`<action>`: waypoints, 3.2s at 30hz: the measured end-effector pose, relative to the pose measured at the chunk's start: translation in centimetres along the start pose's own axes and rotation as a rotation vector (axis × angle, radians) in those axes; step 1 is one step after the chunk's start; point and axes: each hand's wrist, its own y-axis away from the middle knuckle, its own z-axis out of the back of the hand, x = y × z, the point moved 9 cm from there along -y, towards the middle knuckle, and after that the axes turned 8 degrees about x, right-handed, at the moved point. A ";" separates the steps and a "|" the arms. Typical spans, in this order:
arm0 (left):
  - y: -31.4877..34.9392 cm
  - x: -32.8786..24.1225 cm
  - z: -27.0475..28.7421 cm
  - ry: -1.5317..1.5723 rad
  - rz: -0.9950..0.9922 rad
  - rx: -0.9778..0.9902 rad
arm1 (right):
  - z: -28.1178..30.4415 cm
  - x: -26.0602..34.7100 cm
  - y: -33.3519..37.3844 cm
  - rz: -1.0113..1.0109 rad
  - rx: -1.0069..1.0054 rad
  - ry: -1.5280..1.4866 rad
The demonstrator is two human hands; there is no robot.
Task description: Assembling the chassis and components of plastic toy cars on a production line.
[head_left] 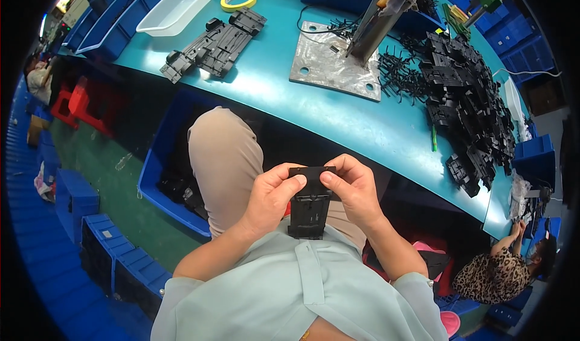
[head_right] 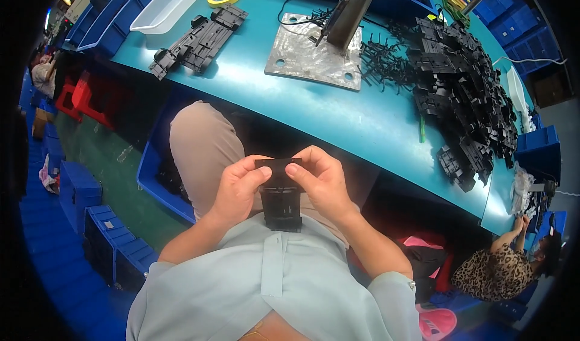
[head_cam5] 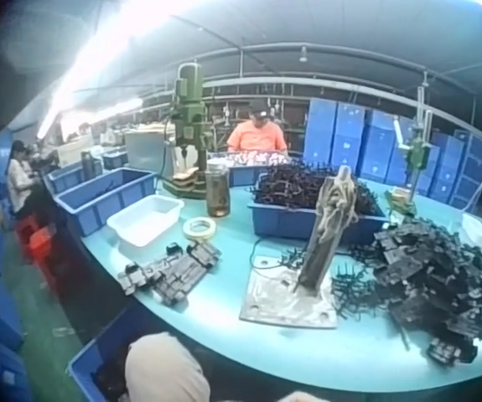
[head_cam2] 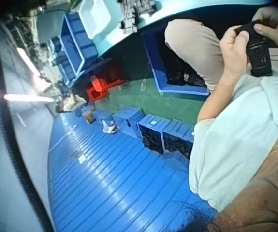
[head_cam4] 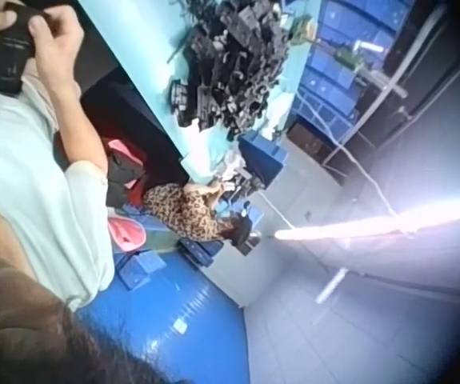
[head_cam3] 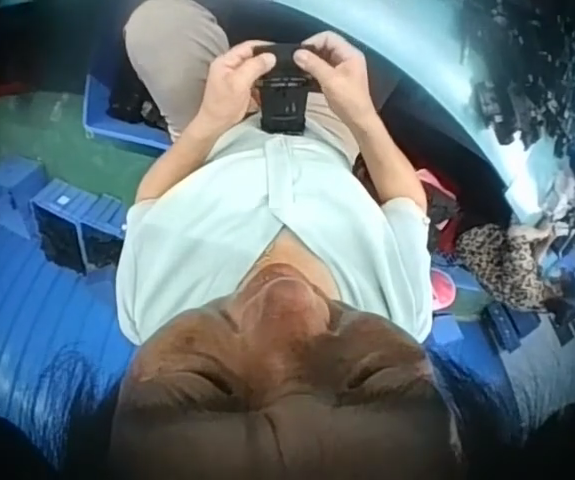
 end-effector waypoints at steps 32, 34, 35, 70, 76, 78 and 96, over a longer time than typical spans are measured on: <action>-1.3 -7.7 -1.3 -0.784 -0.513 -0.066 | -3.4 5.9 -0.1 0.594 -0.023 0.855; -2.4 -6.4 -0.3 -0.468 -0.358 -0.095 | -2.3 5.0 -0.3 0.508 -0.029 0.670; -2.9 -5.4 0.1 -0.223 -0.243 -0.092 | -1.8 4.5 -0.7 0.430 -0.005 0.512; -16.4 -2.9 -0.6 0.119 0.257 0.072 | 7.9 5.5 -6.8 0.094 -0.183 -0.181; -17.5 -4.5 -1.5 0.200 0.185 0.072 | 8.2 6.5 -8.1 0.145 -0.212 -0.159; -17.9 -4.9 -1.6 0.148 0.205 0.086 | 8.4 6.8 -8.2 0.162 -0.221 -0.160; -19.0 -6.2 -1.9 0.092 0.143 0.124 | 8.4 7.9 -8.8 0.212 -0.209 -0.200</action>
